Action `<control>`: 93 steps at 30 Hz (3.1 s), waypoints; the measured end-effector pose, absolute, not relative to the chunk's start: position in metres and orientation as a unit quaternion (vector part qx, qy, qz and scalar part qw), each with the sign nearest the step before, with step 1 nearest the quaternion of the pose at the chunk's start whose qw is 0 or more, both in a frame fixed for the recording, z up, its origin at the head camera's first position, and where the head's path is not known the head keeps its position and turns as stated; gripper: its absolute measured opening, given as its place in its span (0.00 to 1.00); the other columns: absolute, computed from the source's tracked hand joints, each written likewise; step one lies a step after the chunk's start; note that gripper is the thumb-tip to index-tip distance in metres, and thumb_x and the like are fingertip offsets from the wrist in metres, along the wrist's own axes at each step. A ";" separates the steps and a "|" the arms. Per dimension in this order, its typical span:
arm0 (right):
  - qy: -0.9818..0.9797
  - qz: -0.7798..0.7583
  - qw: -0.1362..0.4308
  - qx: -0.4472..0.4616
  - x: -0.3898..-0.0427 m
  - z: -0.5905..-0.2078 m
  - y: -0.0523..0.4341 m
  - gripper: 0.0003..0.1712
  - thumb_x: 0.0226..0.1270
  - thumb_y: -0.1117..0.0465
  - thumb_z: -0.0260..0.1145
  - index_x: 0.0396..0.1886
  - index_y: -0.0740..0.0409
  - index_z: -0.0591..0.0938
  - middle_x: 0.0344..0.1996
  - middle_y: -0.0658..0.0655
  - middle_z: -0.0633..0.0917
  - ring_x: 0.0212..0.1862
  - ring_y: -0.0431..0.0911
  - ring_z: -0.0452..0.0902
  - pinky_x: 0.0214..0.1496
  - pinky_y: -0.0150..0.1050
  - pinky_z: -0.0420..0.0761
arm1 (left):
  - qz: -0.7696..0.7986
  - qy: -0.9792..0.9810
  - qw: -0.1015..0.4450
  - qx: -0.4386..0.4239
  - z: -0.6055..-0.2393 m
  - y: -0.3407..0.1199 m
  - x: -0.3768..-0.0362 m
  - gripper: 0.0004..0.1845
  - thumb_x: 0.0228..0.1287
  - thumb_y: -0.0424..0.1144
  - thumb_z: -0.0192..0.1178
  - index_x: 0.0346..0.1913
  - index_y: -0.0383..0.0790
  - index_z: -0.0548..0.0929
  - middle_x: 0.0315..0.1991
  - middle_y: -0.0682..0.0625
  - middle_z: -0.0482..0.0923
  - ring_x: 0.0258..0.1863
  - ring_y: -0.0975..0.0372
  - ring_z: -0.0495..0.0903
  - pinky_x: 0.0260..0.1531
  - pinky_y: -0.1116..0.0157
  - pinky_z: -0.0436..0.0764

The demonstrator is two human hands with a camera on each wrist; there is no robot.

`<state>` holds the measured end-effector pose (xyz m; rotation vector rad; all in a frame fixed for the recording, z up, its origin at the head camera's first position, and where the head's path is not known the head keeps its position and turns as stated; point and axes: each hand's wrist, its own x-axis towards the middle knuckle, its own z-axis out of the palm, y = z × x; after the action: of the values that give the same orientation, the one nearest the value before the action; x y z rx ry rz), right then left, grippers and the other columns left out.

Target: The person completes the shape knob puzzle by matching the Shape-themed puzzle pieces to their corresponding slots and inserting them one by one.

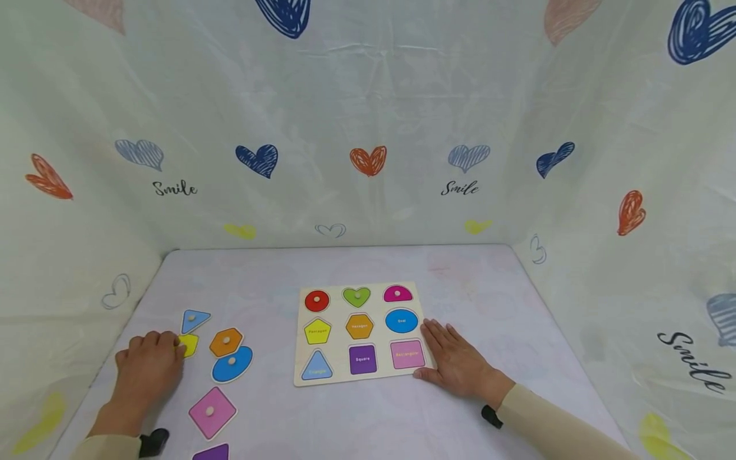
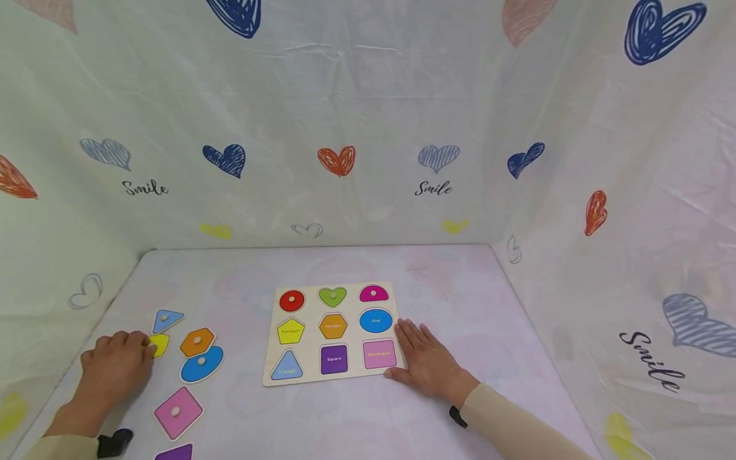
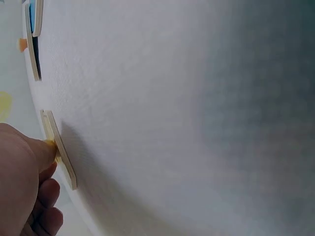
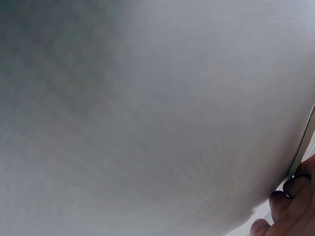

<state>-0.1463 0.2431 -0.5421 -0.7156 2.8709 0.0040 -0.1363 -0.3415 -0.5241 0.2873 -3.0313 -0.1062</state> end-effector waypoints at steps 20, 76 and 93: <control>0.967 0.007 0.094 -0.239 -0.147 -0.542 0.243 0.62 0.72 0.19 0.45 0.85 0.62 0.54 0.85 0.60 0.57 0.85 0.56 0.52 0.84 0.56 0.54 | -0.068 -0.993 0.066 0.074 -0.509 -0.324 -0.123 0.18 0.66 0.35 0.70 0.48 0.24 0.77 0.43 0.28 0.75 0.48 0.33 0.67 0.49 0.32 0.67; 0.966 -0.002 0.089 -0.242 -0.146 -0.539 0.242 0.60 0.73 0.22 0.49 0.85 0.63 0.55 0.84 0.62 0.58 0.85 0.57 0.53 0.84 0.57 0.55 | -0.046 -0.992 0.058 -0.105 -0.506 -0.170 -0.170 0.18 0.68 0.44 0.72 0.49 0.33 0.81 0.40 0.42 0.76 0.43 0.49 0.71 0.48 0.49 0.75; 0.965 -0.002 0.089 -0.245 -0.148 -0.542 0.244 0.61 0.73 0.20 0.47 0.85 0.63 0.54 0.84 0.62 0.58 0.85 0.58 0.52 0.84 0.56 0.54 | -0.042 -0.991 0.036 -0.119 -0.521 -0.143 -0.180 0.21 0.68 0.46 0.73 0.53 0.34 0.82 0.40 0.44 0.76 0.43 0.51 0.71 0.48 0.51 0.75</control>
<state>-0.1478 0.2436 -0.5425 -0.7297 2.8720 -0.0056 -0.1797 -0.1431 -0.5209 -0.3665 -3.0449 -0.1296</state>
